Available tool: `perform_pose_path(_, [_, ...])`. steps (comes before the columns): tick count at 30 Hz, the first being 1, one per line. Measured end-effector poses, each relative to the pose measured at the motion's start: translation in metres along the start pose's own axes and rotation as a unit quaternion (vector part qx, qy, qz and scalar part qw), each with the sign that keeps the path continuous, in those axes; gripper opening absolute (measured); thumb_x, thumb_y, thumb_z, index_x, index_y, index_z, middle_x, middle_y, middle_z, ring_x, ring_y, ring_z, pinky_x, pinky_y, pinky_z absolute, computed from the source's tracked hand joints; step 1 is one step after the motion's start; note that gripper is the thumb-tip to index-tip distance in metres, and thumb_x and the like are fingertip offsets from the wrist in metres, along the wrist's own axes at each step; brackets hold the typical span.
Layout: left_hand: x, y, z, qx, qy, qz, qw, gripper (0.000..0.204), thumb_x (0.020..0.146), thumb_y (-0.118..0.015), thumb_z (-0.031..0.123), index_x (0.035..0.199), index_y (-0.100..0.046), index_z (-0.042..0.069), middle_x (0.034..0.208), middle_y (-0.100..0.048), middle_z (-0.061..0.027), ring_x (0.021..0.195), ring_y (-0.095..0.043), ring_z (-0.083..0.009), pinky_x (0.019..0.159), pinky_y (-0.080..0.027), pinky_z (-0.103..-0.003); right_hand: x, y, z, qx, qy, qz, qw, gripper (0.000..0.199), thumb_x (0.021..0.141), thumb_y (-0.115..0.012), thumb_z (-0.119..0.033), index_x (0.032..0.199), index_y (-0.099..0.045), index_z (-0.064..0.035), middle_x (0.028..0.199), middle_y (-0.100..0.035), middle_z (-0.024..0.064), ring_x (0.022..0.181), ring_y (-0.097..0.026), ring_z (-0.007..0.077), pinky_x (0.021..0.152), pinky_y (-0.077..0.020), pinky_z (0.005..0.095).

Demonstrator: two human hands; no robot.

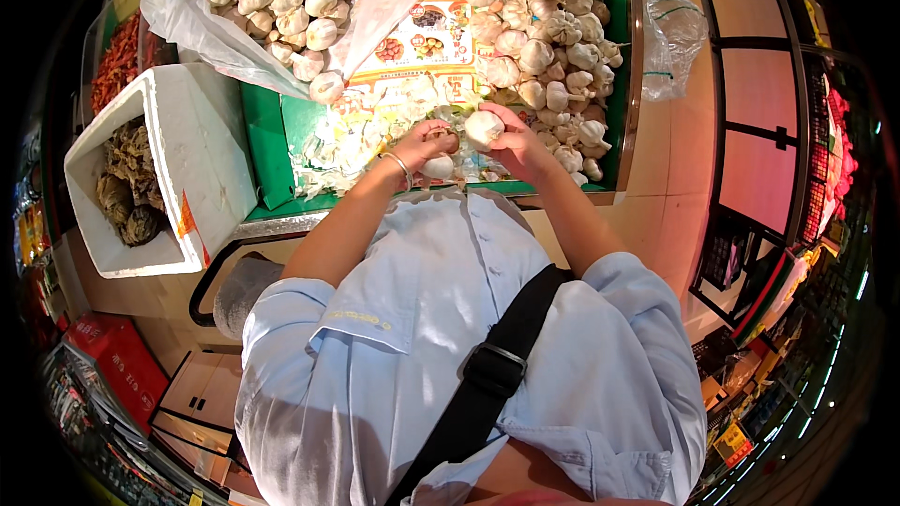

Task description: The person peels garlic bulbs by hand, removing the outer papery skins. They pick up garlic heads from a large pile on a green tray, strip the loose skins, and place the cleaned bulbs back onto the pile. The process is repetitive and performed entirely by hand without tools.

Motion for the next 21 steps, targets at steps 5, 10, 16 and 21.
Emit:
perform_pose_path(5, [-0.011,-0.032,0.024,0.014,-0.047,-0.047,0.998,0.071,0.071,-0.065,0.022,0.124,-0.019,0.010,0.105,-0.047,-0.0088,0.078,-0.056,-0.0160,0.048,-0.048,-0.026,0.006,-0.022,-0.008,0.025,0.094,0.005,0.995,0.049,0.073,-0.052,0.003,0.118,-0.033,-0.0049,0.107,-0.047,0.0086,0.100,-0.045,0.0190,0.088,-0.0345,0.0318])
perform_pose_path(10, [-0.013,-0.034,0.022,-0.131,-0.065,-0.061,0.987,0.067,0.074,-0.061,0.033,0.124,-0.022,0.012,0.107,-0.047,-0.0093,0.084,-0.054,-0.0195,0.062,-0.048,-0.037,0.000,-0.032,-0.027,-0.127,0.128,0.063,0.982,0.033,0.075,-0.058,-0.006,0.105,-0.044,-0.0020,0.095,-0.052,0.0055,0.089,-0.048,0.0129,0.081,-0.0374,0.0263])
perform_pose_path(16, [-0.007,-0.030,0.028,-0.248,-0.104,-0.102,0.958,0.054,0.082,-0.033,0.052,0.116,-0.040,0.010,0.100,-0.052,-0.0093,0.080,-0.055,-0.0215,0.066,-0.045,-0.038,-0.006,-0.032,-0.035,-0.200,0.113,0.079,0.970,0.016,0.078,-0.056,-0.011,0.089,-0.051,-0.0010,0.079,-0.054,0.0034,0.073,-0.049,0.0096,0.066,-0.0395,0.0230])
perform_pose_path(21, [-0.013,-0.038,0.034,-0.292,-0.056,-0.140,0.944,0.055,0.082,-0.029,0.054,0.112,-0.045,0.011,0.094,-0.055,-0.0121,0.077,-0.056,-0.0243,0.062,-0.045,-0.038,-0.009,-0.035,-0.041,-0.180,0.138,0.117,0.967,0.017,0.079,-0.055,-0.013,0.089,-0.051,0.0001,0.076,-0.053,0.0037,0.070,-0.048,0.0092,0.061,-0.0402,0.0220])
Point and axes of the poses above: each hand's wrist, its own x-axis towards the middle knuckle, its own y-axis out of the back of the hand, z = x × y, the point moved 8 cm from there along x, towards the middle knuckle
